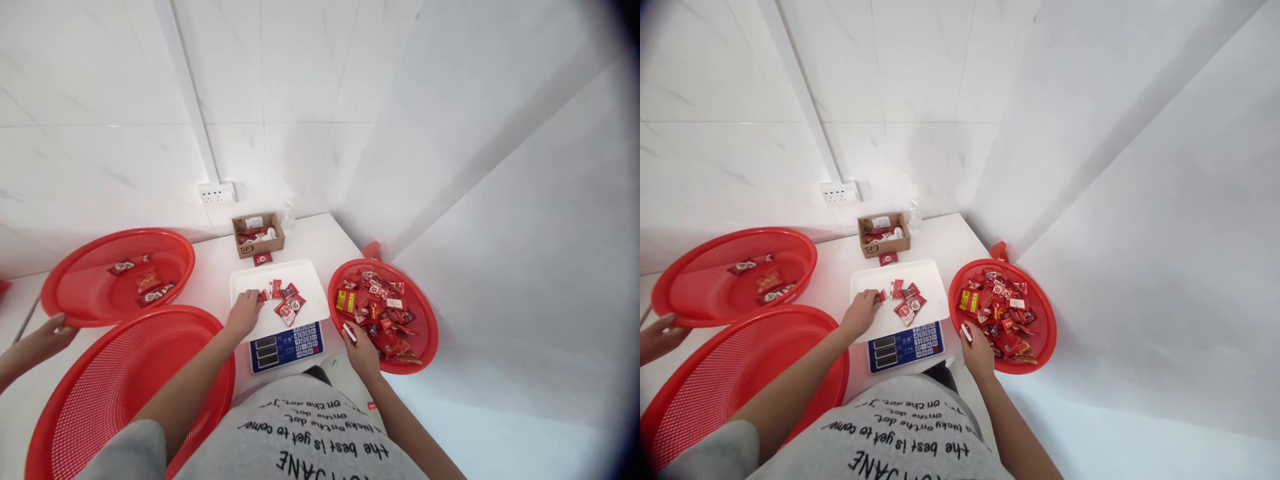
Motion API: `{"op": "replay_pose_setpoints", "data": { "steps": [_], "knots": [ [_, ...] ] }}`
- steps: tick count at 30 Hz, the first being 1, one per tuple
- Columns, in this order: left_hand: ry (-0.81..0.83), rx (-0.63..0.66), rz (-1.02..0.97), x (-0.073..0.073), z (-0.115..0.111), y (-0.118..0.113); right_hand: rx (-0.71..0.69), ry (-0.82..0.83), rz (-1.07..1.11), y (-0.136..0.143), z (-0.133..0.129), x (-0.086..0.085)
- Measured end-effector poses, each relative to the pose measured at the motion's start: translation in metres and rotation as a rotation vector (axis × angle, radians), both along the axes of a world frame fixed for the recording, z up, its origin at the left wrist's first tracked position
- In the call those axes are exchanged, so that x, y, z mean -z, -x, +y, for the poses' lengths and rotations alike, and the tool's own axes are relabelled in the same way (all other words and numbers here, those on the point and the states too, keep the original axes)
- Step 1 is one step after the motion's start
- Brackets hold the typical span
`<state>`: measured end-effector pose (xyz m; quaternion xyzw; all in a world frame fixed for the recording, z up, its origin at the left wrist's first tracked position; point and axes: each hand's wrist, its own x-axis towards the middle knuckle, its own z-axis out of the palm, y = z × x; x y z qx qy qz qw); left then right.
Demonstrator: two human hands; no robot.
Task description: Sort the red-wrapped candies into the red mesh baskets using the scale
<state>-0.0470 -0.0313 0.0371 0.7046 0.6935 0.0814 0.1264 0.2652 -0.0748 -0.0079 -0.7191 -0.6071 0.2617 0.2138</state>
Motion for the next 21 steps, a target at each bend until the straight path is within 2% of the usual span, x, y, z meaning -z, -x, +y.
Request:
{"op": "replay_pose_setpoints", "data": {
  "steps": [4, 6, 8, 11, 13, 16, 21],
  "knots": [
    [-0.053, -0.125, -0.104, -0.035, -0.022, 0.038, -0.009, -0.001, -0.001, -0.001, 0.001, 0.002],
    [-0.001, -0.169, -0.090, -0.046, -0.040, 0.063, -0.011, 0.009, -0.005, -0.001, 0.001, 0.003],
    [0.100, -0.196, -0.079, -0.047, -0.059, 0.085, -0.019, 0.013, -0.009, -0.002, 0.001, 0.004],
    [0.147, -0.234, 0.004, -0.031, -0.080, 0.101, -0.024, -0.005, -0.013, -0.002, 0.001, 0.005],
    [0.078, -0.254, 0.060, -0.016, -0.085, 0.096, -0.022, -0.021, -0.017, -0.002, 0.001, 0.005],
    [-0.019, -0.187, 0.036, 0.001, -0.076, 0.066, -0.020, -0.026, -0.017, -0.001, 0.000, 0.005],
    [-0.030, 0.176, -0.041, 0.014, -0.032, 0.001, 0.000, -0.006, -0.009, 0.000, 0.000, 0.003]
  ]
}}
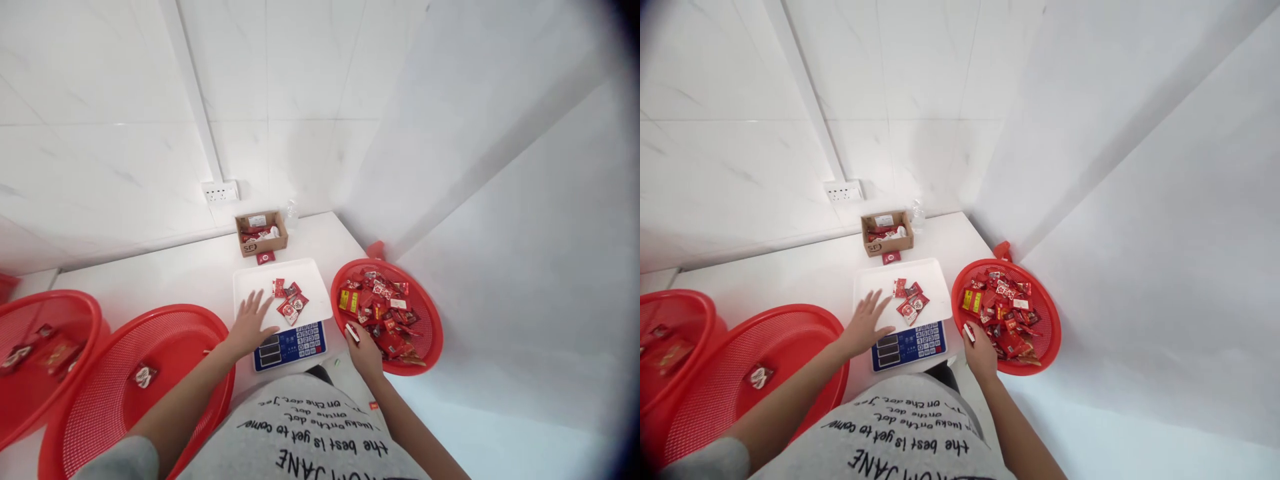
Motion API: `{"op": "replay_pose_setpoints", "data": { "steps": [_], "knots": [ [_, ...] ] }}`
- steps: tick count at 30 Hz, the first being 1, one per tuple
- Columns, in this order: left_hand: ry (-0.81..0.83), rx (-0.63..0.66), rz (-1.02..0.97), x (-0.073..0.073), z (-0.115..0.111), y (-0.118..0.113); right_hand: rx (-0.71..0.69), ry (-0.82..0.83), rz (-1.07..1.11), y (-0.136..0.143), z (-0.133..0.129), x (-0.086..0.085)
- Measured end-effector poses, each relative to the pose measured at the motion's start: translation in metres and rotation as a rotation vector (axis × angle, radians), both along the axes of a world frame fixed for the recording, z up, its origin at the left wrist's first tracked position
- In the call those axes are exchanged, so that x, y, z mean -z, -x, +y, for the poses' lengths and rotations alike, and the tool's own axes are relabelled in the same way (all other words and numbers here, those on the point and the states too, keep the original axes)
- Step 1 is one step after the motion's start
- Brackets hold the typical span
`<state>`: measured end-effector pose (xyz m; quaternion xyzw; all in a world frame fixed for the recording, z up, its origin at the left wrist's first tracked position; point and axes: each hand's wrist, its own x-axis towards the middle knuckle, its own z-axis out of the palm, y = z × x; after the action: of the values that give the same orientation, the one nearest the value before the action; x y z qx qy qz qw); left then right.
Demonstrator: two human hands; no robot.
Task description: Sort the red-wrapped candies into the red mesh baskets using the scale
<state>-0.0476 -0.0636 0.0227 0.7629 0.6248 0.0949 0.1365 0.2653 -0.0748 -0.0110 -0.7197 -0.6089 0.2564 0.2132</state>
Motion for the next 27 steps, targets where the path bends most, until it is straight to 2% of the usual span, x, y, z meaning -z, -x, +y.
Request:
{"op": "replay_pose_setpoints", "data": {
  "steps": [5, 9, 13, 20, 24, 27],
  "knots": [
    [0.045, 0.226, 0.040, 0.012, 0.049, -0.046, -0.007, -0.015, 0.002, 0.001, 0.001, -0.001],
    [0.038, 0.276, 0.081, 0.020, 0.067, -0.063, 0.001, -0.019, 0.005, 0.001, 0.001, -0.001],
    [-0.114, 0.218, 0.033, 0.023, 0.067, -0.061, -0.002, -0.018, 0.006, 0.001, 0.001, -0.003],
    [-0.107, 0.087, -0.116, 0.021, 0.080, -0.044, -0.009, 0.022, -0.008, 0.002, 0.000, -0.005],
    [-0.146, -0.118, -0.203, 0.009, 0.086, -0.028, -0.014, 0.013, -0.025, 0.001, 0.000, -0.005],
    [-0.155, -0.303, -0.315, -0.008, 0.073, -0.006, -0.013, 0.002, -0.026, 0.001, 0.000, -0.005]
  ]
}}
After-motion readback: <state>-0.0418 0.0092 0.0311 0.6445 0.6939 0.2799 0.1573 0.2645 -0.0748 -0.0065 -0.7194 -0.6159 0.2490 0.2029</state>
